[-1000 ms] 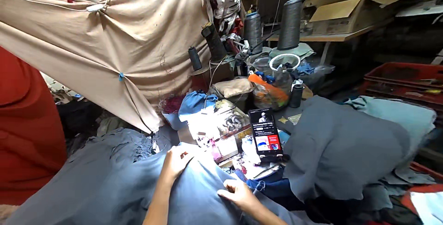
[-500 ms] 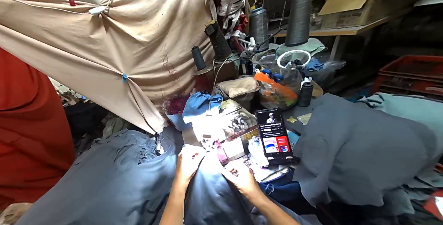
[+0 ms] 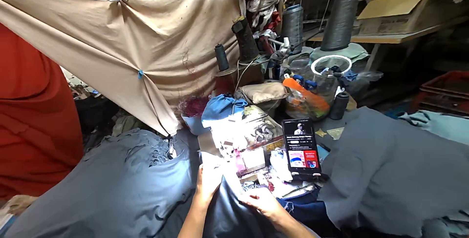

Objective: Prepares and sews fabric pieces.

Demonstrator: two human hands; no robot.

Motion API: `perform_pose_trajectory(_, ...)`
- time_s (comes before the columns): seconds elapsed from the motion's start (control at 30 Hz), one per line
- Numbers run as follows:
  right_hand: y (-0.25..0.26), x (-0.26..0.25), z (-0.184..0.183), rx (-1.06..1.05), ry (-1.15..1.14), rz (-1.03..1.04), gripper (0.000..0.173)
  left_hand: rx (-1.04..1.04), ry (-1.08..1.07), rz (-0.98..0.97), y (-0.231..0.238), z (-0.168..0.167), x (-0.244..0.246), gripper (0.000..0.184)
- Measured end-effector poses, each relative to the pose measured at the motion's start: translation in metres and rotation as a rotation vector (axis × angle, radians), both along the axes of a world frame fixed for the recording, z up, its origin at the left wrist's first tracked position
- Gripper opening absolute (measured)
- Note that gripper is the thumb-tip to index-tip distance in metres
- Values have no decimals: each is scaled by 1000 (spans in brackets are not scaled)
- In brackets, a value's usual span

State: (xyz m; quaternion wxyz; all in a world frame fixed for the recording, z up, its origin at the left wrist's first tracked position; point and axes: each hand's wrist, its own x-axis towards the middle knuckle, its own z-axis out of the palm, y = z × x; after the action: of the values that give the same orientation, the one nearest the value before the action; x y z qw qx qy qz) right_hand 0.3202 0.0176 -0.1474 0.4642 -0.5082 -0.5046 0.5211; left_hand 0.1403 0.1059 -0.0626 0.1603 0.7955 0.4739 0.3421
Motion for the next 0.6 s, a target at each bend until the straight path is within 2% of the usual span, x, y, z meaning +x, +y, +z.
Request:
perform_pose_trajectory(0.27, 2, -2, 9, -32, 32, -21, 20, -129, 6, 56, 12, 6, 6, 25)
perform_pose_trajectory(0.43, 9, -3, 16, 6, 40, -46, 22, -185, 84, 94, 20, 15, 11, 26)
perform_pose_trajectory(0.6, 6, -3, 19, 5, 42, -60, 23, -172, 97, 90, 19, 16, 12, 26)
